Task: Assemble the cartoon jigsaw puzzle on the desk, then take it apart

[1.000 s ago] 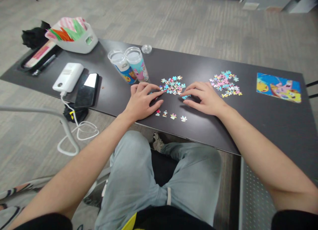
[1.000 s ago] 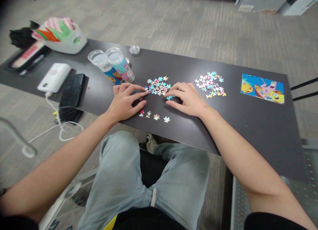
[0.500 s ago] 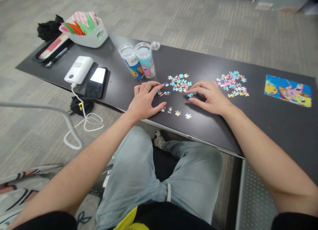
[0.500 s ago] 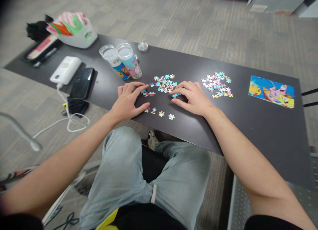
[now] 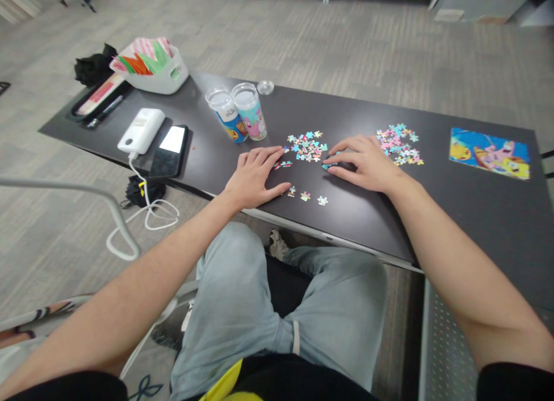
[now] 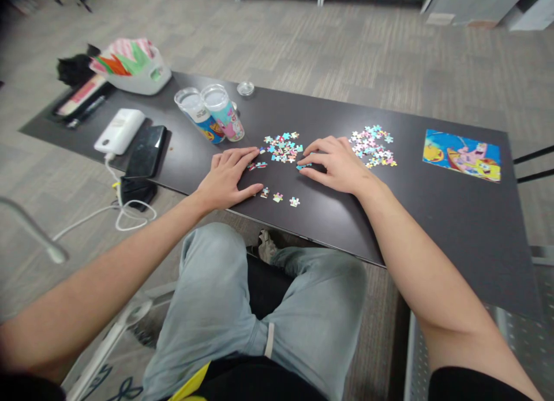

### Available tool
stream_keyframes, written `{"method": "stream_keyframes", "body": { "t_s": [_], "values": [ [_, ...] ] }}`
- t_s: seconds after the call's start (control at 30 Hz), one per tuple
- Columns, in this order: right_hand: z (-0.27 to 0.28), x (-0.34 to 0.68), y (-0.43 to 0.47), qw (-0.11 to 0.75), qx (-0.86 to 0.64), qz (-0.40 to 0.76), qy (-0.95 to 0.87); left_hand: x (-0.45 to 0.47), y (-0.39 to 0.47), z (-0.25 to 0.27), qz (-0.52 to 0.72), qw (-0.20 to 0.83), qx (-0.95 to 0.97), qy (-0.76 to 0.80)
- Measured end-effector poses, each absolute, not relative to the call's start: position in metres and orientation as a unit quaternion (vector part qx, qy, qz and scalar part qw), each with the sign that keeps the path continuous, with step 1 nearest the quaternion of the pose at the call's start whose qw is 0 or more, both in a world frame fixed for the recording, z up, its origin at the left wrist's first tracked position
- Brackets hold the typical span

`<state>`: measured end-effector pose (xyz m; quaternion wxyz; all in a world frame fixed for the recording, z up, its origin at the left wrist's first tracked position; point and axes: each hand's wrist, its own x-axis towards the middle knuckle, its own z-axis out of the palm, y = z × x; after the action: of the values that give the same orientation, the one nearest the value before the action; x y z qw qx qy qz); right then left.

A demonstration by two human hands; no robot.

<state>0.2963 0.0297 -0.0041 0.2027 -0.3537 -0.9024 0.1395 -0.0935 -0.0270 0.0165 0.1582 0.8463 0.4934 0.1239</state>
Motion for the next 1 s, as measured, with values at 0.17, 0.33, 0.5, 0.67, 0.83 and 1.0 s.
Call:
{"method": "stream_keyframes", "body": {
  "t_s": [0.17,0.33,0.5,0.67,0.83,1.0],
  "values": [
    [-0.006,0.299,0.033,0.233,-0.38,0.116,-0.888,-0.096,-0.02,0.01,0.115,0.151,0.859,0.476],
    [-0.006,0.294,0.028,0.237,-0.384,0.102,-0.887,-0.097,-0.019,0.01,0.12,0.148,0.864,0.466],
    [-0.009,0.283,0.022,0.206,-0.38,0.102,-0.896,-0.097,-0.021,0.012,0.123,0.158,0.86,0.47],
    [-0.012,0.284,0.024,0.227,-0.381,0.105,-0.89,-0.094,-0.022,0.013,0.124,0.156,0.842,0.501],
    [-0.012,0.286,0.026,0.234,-0.39,0.107,-0.884,-0.096,-0.02,0.008,0.137,0.155,0.839,0.503],
    [-0.015,0.268,0.02,0.209,-0.395,0.114,-0.887,-0.099,-0.015,-0.001,0.163,0.143,0.848,0.483]
  ]
}}
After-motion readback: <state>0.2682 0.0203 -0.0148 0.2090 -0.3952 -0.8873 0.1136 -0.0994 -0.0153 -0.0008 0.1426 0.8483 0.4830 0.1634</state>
